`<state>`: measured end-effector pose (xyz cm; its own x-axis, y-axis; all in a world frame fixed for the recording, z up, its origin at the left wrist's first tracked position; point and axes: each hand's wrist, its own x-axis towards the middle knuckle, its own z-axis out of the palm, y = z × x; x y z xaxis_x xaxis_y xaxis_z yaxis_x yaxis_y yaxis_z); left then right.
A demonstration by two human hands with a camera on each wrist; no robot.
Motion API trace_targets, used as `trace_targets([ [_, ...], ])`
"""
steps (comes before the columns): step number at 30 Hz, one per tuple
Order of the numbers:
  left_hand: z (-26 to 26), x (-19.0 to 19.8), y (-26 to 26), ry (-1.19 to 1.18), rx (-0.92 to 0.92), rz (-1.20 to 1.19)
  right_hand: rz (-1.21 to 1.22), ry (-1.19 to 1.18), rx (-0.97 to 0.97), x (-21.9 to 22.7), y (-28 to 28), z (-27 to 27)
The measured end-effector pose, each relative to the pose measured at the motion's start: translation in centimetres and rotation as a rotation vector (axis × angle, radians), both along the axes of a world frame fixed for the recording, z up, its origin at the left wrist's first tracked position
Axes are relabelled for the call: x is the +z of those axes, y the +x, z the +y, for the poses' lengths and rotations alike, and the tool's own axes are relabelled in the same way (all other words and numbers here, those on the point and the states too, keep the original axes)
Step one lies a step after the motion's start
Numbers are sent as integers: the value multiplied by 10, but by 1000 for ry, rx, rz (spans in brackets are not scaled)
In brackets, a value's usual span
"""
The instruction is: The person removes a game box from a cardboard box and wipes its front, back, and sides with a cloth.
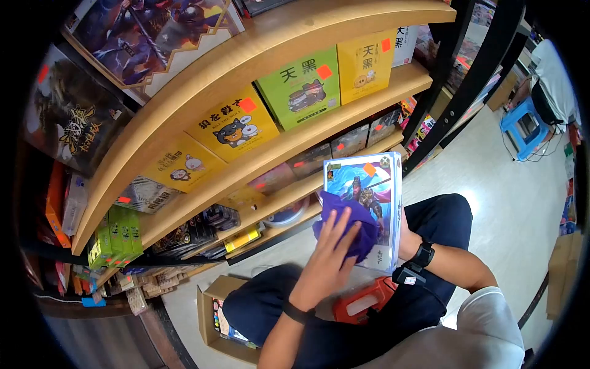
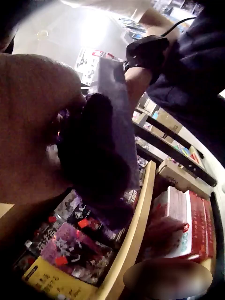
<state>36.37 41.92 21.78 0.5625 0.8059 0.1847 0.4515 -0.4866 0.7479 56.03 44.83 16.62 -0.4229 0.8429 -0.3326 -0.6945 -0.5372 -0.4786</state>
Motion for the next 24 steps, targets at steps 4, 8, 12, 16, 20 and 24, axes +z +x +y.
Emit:
trace_targets([
  [4, -4, -1, 7, -36, -77, 34, 213, -62, 76, -4, 1, 7],
  [8, 1, -1, 4, -21, -10, 50, 152, -70, 95, -2, -12, 12],
  [12, 10, -11, -8, 45, 163, 71, 282, -198, 197, 1, -20, 1],
  [16, 17, -3, -28, 149, 307, 76, -38, -28, 271, -8, -22, -25],
  [20, 16, -5, -35, 92, 324, 21, -176, -291, 306, 20, -28, -28],
  [24, 14, -2, -29, 125, 288, 58, -16, -222, 292, -25, -18, -25],
])
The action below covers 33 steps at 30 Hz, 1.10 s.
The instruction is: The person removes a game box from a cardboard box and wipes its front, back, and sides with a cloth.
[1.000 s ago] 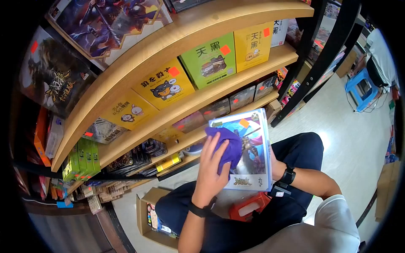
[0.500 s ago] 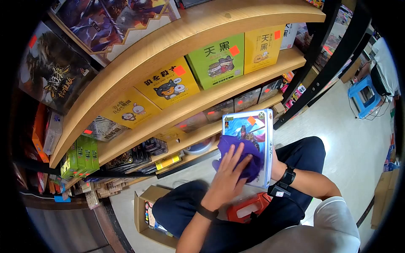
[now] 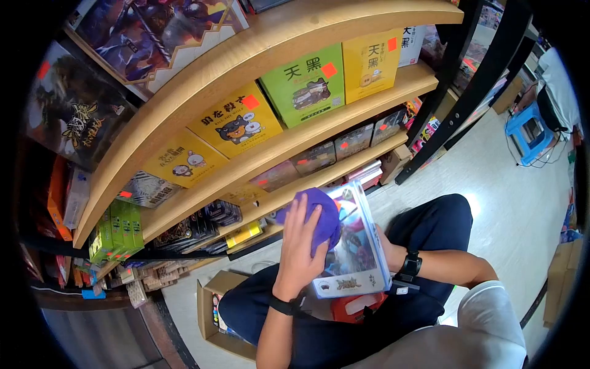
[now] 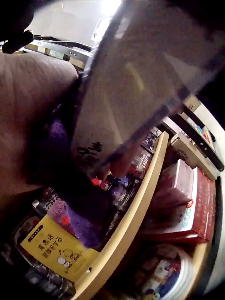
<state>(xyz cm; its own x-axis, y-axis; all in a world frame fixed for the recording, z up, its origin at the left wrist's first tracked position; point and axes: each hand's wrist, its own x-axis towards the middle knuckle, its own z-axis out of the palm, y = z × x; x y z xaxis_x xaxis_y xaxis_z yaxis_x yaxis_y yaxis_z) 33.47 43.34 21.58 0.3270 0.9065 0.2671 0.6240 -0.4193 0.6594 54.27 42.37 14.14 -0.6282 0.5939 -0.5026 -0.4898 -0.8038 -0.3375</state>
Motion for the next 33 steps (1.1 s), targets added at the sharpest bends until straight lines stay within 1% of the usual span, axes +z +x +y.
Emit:
trace_targets([
  [1, -1, 0, 1, -8, -12, 1, 29, -46, -43, 4, 1, 1],
  [4, -4, 3, 3, -4, -32, 20, 51, 19, -178, 11, 0, 17],
  [6, -7, 10, 8, -2, -52, 61, 359, 36, -288, 25, -3, 29],
  [9, -14, 12, 16, 9, -121, 27, 326, 269, -415, 32, 6, 34],
  [10, -16, 14, 19, 11, -146, 16, 316, 289, -476, 37, 7, 38],
  [11, -17, 14, 21, 21, -167, 12, 249, 309, -518, 43, 9, 39],
  [14, -20, 12, 26, 41, -221, 13, 350, 424, -408, 48, 25, 31],
  [16, -21, 11, 28, 51, -237, 39, 245, 282, -474, 45, 25, 25],
  [18, -22, 6, 30, 29, -243, 44, 33, 364, -524, 32, 22, 17],
  [19, -23, 4, 31, 17, -248, 48, 95, 344, -507, 34, 23, 14],
  [20, -24, 2, 32, 10, -232, 43, 112, 280, -495, 12, 27, 9],
  [21, -24, 0, 33, 4, -215, 38, 129, 217, -482, -29, 35, 5],
  [24, -25, -3, 32, -32, -149, 35, 295, 268, -301, -19, 37, -1],
  [25, -25, -3, 31, -48, -124, 36, 163, 370, -287, 5, 21, -5],
  [26, -24, -3, 30, -58, -82, 43, 29, 471, -272, 20, 11, -7],
  [27, -23, -2, 28, -70, -41, 49, 74, 228, -258, 23, 9, -10],
  [28, -21, -1, 26, -83, -1, 55, -21, 314, -156, 39, 6, -11],
  [29, -20, -3, 23, -79, 32, 74, 157, 180, -112, 25, 6, -12],
  [30, -19, -5, 20, -72, 47, 57, 335, 44, -67, 21, 4, -11],
  [32, -19, -9, 16, -56, 79, 26, 192, -35, -87, 20, -1, -13],
  [33, -18, -11, 14, -42, 80, 32, 120, -75, -96, 27, -4, -12],
])
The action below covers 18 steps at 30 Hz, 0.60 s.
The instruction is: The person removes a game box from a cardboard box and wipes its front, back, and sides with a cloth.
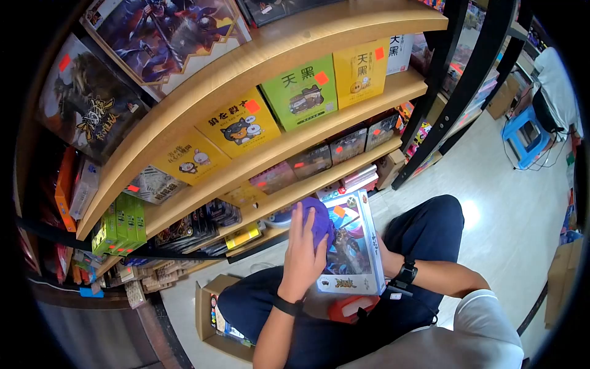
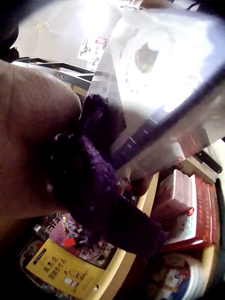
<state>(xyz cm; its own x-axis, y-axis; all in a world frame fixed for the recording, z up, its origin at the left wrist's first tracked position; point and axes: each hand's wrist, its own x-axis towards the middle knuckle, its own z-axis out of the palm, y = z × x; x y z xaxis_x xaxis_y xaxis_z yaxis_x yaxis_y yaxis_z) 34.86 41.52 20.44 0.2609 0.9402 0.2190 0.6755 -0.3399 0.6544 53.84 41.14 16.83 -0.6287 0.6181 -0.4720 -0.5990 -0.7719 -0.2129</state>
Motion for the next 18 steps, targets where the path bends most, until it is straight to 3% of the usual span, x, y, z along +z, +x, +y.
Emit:
trace_targets([
  [3, 0, 2, 1, 11, -4, -24, 48, 30, -9, 12, -4, 5],
  [7, -4, 5, 7, -29, -90, -70, 76, 108, 45, -4, 3, 2],
  [14, -11, 0, 15, -108, -246, -103, 0, 131, -230, 7, -7, 14],
  [17, -20, 0, 23, -178, -296, -116, -32, 61, -180, -38, -6, 19],
  [18, -24, 2, 27, -185, -302, -102, 22, 19, -142, -16, -8, 18],
])
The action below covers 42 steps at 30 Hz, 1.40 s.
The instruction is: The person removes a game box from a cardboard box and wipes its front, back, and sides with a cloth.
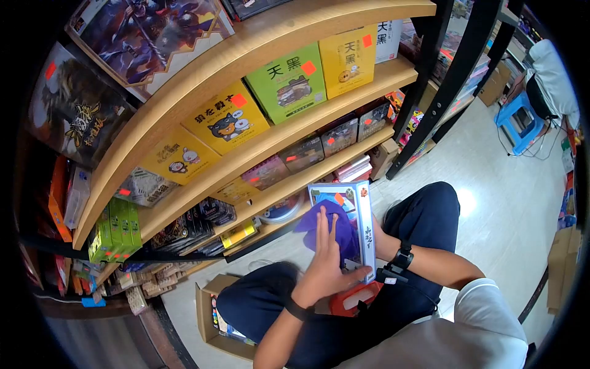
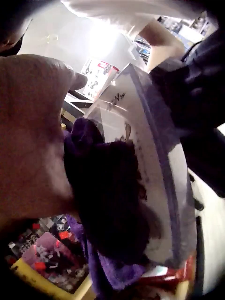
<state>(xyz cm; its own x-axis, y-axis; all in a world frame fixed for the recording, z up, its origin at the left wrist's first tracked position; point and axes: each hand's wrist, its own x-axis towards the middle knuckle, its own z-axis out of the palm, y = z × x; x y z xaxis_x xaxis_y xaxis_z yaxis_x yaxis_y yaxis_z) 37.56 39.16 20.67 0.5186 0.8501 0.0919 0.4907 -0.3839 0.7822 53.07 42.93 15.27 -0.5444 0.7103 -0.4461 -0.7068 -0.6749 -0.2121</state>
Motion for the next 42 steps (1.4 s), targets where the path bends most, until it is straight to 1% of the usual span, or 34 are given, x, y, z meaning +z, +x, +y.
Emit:
trace_targets([
  [2, -4, 3, 6, -32, -18, 65, -31, 70, 26, -22, 4, -3],
  [3, -5, 1, 7, -51, -19, 15, -46, 105, 42, -19, 2, -2],
  [4, -6, -1, 7, -70, -20, -37, -100, 56, -4, -9, -2, -4],
  [5, -6, -2, 8, -89, -20, -89, -99, 41, -23, -9, -4, -3],
  [8, -7, 1, 11, -68, -75, 13, -104, 7, -80, -15, -6, -1],
  [11, -11, 2, 16, 38, -26, 160, -137, 1, -120, -15, -2, 1],
  [14, -12, -4, 17, -128, 52, -64, -196, 35, -156, 6, -4, 10],
  [17, -14, -11, 13, -227, 119, -169, -225, 128, -124, -4, 4, 14],
  [18, -14, -10, 12, -236, 158, -275, -397, 87, -177, -1, 0, 17],
  [19, -11, -7, 6, -272, 180, -294, -491, 53, -212, -6, -2, 20],
  [21, -6, 5, -8, -350, 276, -355, -613, 106, -177, 3, 7, 22],
  [22, -4, -1, -16, -232, 311, -479, -597, 131, -122, 5, 13, 25],
  [23, -7, 3, -21, -437, 385, -738, -554, 172, -107, 5, 15, 27],
  [25, -4, 9, -43, -636, 447, -849, -467, 250, -78, 9, 16, 29],
  [26, -4, 10, -46, -595, 435, -841, -466, 288, -134, 14, 12, 27],
  [28, -5, 11, -50, -516, 415, -819, -464, 301, -91, 21, 5, 23],
  [29, -5, 10, -51, -520, 417, -799, -464, 307, -74, 23, 3, 22],
  [31, -6, 4, -49, -533, 414, -761, -479, 333, 28, 28, 2, 22],
  [32, -6, 5, -47, -578, 440, -796, -487, 347, 76, 30, 3, 23],
  [35, 1, 11, -52, -699, 483, -882, -475, 361, 81, 20, 8, 23],
  [36, 4, 9, -54, -655, 481, -909, -490, 378, 75, 20, 10, 22],
  [38, 7, 8, -54, -650, 544, -903, -519, 416, 63, 24, 14, 22],
  [41, 8, 6, -44, -597, 583, -909, -95, 91, -41, 50, 24, 21],
  [42, 7, 7, -40, -586, 595, -904, -109, 68, -14, 45, 25, 22],
])
